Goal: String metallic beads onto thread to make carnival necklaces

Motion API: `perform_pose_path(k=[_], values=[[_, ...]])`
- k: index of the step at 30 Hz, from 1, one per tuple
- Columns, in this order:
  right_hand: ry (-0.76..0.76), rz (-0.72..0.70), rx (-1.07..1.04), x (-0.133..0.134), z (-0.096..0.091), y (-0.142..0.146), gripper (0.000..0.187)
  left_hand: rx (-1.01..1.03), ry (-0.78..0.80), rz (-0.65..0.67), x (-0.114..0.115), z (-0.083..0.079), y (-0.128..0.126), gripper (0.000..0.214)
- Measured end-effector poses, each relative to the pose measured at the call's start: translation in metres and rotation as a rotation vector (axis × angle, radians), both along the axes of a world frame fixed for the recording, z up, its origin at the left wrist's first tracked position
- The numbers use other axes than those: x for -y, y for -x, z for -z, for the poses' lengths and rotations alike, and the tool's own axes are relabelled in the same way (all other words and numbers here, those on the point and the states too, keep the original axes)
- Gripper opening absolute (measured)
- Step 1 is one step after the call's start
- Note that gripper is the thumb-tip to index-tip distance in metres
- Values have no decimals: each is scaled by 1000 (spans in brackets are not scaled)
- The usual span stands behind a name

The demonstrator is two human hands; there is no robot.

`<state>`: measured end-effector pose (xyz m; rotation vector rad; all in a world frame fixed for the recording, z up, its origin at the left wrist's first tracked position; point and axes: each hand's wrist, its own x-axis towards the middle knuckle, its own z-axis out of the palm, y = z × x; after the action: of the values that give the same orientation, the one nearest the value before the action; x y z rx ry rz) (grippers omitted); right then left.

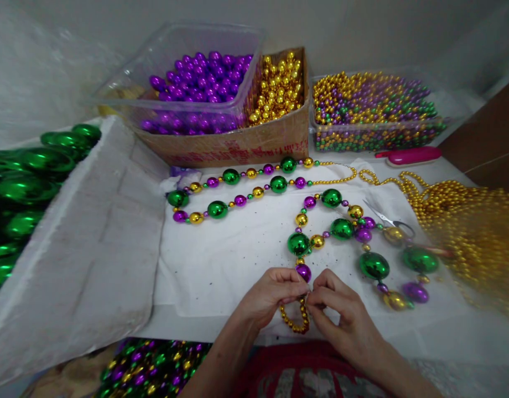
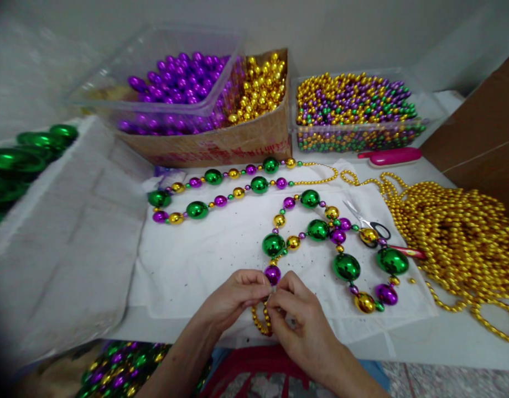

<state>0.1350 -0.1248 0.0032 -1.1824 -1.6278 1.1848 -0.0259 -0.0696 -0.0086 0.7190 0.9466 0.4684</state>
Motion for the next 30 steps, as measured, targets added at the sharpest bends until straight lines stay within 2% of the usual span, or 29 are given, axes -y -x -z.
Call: perform_pose_path(k=[7,12,15,17,19,22,26,30], values=[[7,-15,19,2,2,1,18,-37,-50,123,-6,0,5,19],[44,13,4,-1,3,-4,16,-150,-297,208,-7,-6,4,13],[189,61,-128,-4,8,-8,10,-292,-505,214,-4,-9,-1,10],[361,121,-338,-5,12,-9,8,-382,-653,147,0,-8,-7,11],[510,183,-574,-7,13,-9,22,-440,-749,9,5,-6,-14,11],[641,209,-802,-11,11,-9,30,-467,-739,-191,13,-1,-23,11],[739,190,-836,-16,11,-7,34,-423,-667,-269,18,3,-29,10],[728,193,-739,-17,16,-6,25,-408,-671,-270,18,4,-27,8]])
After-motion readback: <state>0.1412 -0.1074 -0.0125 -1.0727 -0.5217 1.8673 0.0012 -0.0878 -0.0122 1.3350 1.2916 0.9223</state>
